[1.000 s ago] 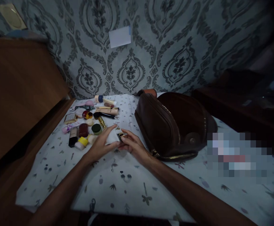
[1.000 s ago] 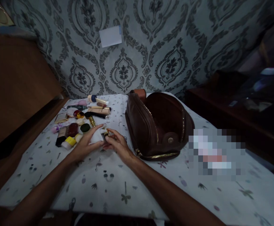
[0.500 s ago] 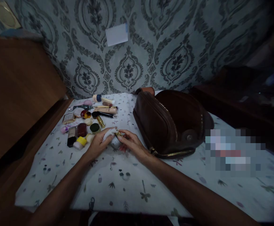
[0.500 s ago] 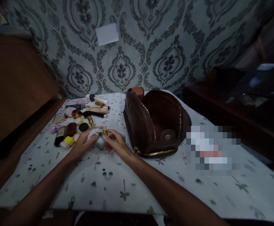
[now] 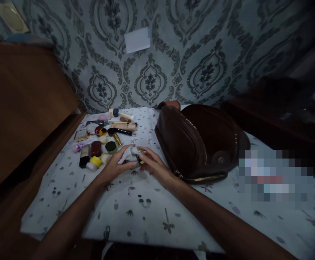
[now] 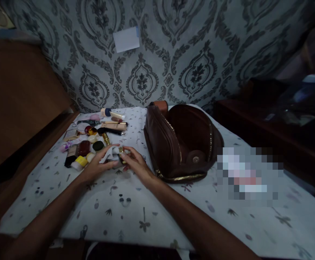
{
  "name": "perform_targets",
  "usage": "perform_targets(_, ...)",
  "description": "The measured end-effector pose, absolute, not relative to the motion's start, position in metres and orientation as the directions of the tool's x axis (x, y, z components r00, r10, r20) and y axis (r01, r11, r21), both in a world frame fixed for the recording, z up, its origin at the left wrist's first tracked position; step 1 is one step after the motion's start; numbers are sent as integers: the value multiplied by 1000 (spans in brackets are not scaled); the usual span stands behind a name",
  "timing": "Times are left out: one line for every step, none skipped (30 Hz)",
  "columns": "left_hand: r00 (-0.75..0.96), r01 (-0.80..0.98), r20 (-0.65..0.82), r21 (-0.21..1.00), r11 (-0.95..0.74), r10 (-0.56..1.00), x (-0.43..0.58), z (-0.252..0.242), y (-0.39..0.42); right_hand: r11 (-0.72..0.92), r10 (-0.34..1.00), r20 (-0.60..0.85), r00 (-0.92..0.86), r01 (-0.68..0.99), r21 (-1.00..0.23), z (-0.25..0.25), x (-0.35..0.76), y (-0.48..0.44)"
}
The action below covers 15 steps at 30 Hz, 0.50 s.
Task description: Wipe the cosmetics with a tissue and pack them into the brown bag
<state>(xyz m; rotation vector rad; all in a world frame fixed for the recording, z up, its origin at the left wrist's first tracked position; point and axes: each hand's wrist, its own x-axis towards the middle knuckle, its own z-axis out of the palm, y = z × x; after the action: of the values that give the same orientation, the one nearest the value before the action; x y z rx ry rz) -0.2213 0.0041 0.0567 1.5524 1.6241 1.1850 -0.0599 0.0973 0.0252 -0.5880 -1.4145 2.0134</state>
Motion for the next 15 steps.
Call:
perform_targets(-136,428,146,901,-75,980,-221,57,4,-225,705,7,-709,-233,-946,24,-60,98)
perform_targets(-127,422,141,904,-75,982,-221,57,5,-210,712,22,-702,-243,-947,22,-61,98)
perform_targets(-124,433,145,898,-78,982,-221,56,6,-207,714,28,-699,-249,-946,20,-61,98)
perform_targets(-124,462,161,883,-86,979,-221,55,6,-213,715,24,-699,-250,-944,19,-61,98)
perform_targets(-125,506,189,856,-101,974,-222,54,7,-223,713,15,-701,-248,-943,18,-62,98)
perform_targets(-121,558,229,820,-124,966,-223,53,8,-237,712,1,-702,-242,-941,17,-62,98)
perform_targets(-110,610,275,777,-154,955,-224,51,8,-251,714,-15,-700,-236,-939,17,-62,98)
perform_targets(-88,653,327,732,-193,941,-225,50,8,-264,720,-31,-694,-232,-936,17,-63,97)
perform_targets(-54,684,378,688,-242,924,-226,49,8,-272,727,-42,-686,-231,-934,18,-63,97)
perform_targets(-9,707,426,643,-295,905,-227,48,8,-278,734,-50,-677,-233,-932,19,-63,96)
perform_targets(40,728,463,594,-343,886,-227,47,7,-283,742,-54,-668,-240,-929,19,-64,96)
perform_targets(89,750,486,542,-380,869,-227,46,6,-288,749,-57,-661,-247,-925,19,-64,95)
perform_targets(137,773,495,488,-405,858,-226,46,6,-294,753,-59,-655,-254,-921,18,-64,95)
perform_targets(180,795,495,436,-422,850,-226,45,5,-303,756,-65,-651,-260,-917,18,-65,95)
perform_targets(218,811,491,389,-437,843,-225,45,4,-313,761,-73,-645,-266,-912,17,-65,95)
